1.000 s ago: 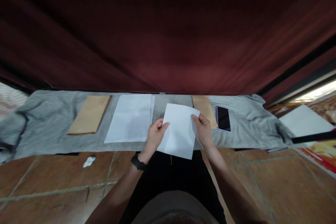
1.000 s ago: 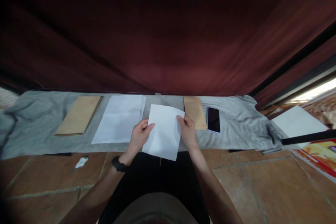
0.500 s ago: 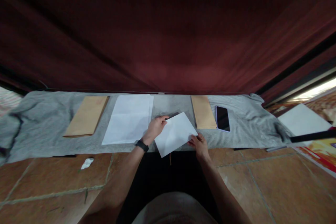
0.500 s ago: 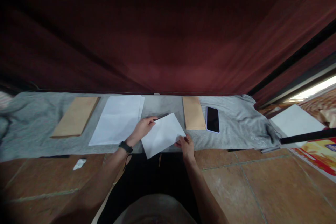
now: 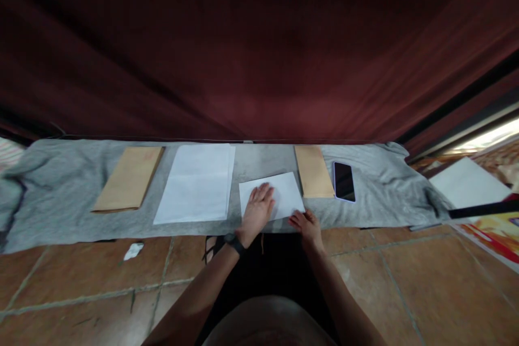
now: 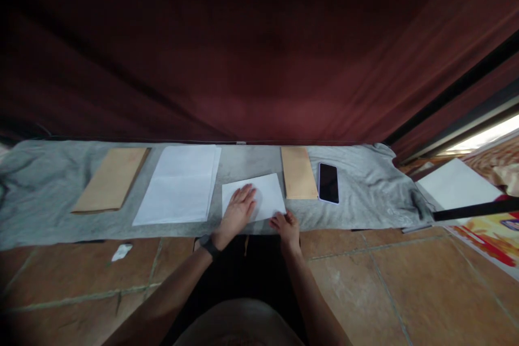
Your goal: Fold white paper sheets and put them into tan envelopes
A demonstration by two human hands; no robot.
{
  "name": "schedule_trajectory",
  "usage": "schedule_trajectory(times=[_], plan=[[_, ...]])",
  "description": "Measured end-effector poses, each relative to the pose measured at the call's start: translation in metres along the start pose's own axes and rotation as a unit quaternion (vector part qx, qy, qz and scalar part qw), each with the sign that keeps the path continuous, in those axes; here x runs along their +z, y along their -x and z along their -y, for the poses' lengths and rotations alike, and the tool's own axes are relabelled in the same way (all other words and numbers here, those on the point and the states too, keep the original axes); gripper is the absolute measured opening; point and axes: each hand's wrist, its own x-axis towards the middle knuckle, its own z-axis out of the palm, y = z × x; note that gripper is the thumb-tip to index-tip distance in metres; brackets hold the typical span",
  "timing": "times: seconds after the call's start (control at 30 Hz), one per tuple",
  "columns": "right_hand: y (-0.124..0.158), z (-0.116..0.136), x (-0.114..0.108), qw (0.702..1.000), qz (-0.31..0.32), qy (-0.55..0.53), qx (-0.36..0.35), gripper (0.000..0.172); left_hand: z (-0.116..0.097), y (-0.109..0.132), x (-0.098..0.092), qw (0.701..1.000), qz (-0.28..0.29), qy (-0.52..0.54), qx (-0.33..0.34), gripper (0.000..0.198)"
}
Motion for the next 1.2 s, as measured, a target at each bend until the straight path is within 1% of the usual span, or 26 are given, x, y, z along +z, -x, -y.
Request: schedule_trajectory(times=[0.07,0.13,0.2,0.27,0.3,0.37,0.43,0.47,0.5,0.53,0.63,0.7,0.77,0.8,0.87,0.93,1.03,1.13,1.2], plan=[[0.001,0.000,0.000,1.000,0.015,0.021,0.011,0.047,-0.007,0.014,0.009,1.000,-0.005,-0.015,-0.008,0.046],[0.002,0.004,-0.004,0.996,0.045,0.061,0.036,0.045,-0.008,0.022,0.012,1.000,-0.005,-0.026,-0.011,0.048],[0.004,0.010,-0.012,0.988,0.080,0.115,0.067,0.042,-0.005,0.025,0.012,0.999,0.000,-0.031,-0.005,0.050],[0.008,0.018,-0.020,0.970,0.121,0.200,0.070,0.039,-0.001,0.025,0.009,0.999,0.007,-0.032,0.005,0.050],[0.010,0.023,-0.022,0.957,0.143,0.249,0.046,0.038,0.001,0.024,0.008,0.999,0.010,-0.031,0.010,0.051],[0.014,0.032,-0.018,0.934,0.176,0.311,-0.028,0.039,0.002,0.023,0.006,0.999,0.014,-0.026,0.017,0.052],[0.017,0.039,-0.004,0.924,0.177,0.319,-0.113,0.036,0.002,0.021,0.006,0.999,0.015,-0.020,0.024,0.053],[0.017,0.041,0.006,0.913,0.184,0.326,-0.159,0.031,0.002,0.020,0.006,0.999,0.015,-0.019,0.025,0.054],[0.015,0.041,0.017,0.899,0.192,0.336,-0.205,0.029,0.001,0.019,0.007,0.999,0.016,-0.020,0.025,0.054],[0.012,0.039,0.029,0.880,0.198,0.349,-0.253,0.033,0.001,0.017,0.007,0.999,0.018,-0.023,0.025,0.054],[-0.004,0.026,0.058,0.792,0.240,0.428,-0.363,0.047,0.002,0.014,0.010,0.999,0.028,-0.039,0.025,0.055],[-0.015,0.015,0.070,0.728,0.254,0.493,-0.404,0.050,0.004,0.013,0.012,0.998,0.031,-0.051,0.022,0.055],[-0.024,0.006,0.075,0.675,0.242,0.549,-0.428,0.051,0.006,0.012,0.014,0.998,0.028,-0.060,0.015,0.055],[-0.027,0.003,0.075,0.655,0.231,0.572,-0.436,0.051,0.006,0.012,0.015,0.998,0.026,-0.063,0.009,0.055],[-0.032,0.000,0.074,0.626,0.212,0.602,-0.448,0.051,0.007,0.011,0.015,0.998,0.021,-0.065,-0.003,0.056],[-0.034,0.000,0.072,0.608,0.201,0.617,-0.457,0.051,0.007,0.011,0.015,0.998,0.018,-0.063,-0.008,0.057],[-0.038,0.001,0.068,0.594,0.190,0.627,-0.467,0.050,0.007,0.010,0.014,0.998,0.017,-0.058,-0.013,0.056],[-0.040,0.001,0.064,0.588,0.177,0.635,-0.470,0.051,0.010,0.009,0.012,0.998,0.021,-0.052,-0.035,0.056],[-0.042,0.001,0.061,0.590,0.168,0.634,-0.470,0.052,0.013,0.009,0.011,0.997,0.024,-0.048,-0.047,0.057]])
